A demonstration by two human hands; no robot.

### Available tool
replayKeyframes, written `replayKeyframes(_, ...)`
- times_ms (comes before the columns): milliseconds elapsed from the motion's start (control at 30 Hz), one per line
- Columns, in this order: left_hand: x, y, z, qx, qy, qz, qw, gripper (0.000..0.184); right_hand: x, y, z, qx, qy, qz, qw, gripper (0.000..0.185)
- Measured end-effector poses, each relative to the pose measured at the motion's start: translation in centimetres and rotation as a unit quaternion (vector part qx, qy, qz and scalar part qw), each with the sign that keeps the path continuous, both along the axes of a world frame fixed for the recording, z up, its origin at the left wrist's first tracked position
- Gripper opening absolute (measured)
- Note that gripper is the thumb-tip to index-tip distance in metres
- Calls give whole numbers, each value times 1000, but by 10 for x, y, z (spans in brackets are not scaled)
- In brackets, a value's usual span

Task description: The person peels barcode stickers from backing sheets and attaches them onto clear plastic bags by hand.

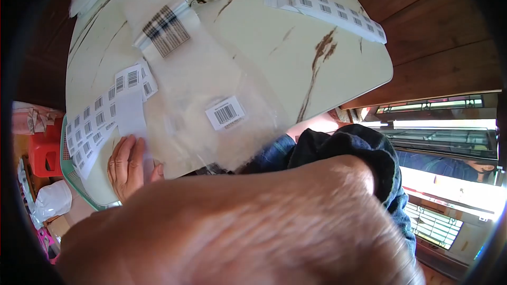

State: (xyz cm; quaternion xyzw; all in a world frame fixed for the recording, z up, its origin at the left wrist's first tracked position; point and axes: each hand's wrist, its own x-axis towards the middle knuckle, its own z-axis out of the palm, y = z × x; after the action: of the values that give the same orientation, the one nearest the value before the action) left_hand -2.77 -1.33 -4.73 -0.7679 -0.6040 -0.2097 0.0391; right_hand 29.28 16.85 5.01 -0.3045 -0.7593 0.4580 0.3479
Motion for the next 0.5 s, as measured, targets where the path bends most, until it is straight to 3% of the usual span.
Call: replayKeyframes(500, 14, -3, 8, 6, -17, 26, 1000, 49, -5, 15, 10, 46, -65, -29, 996, 21)
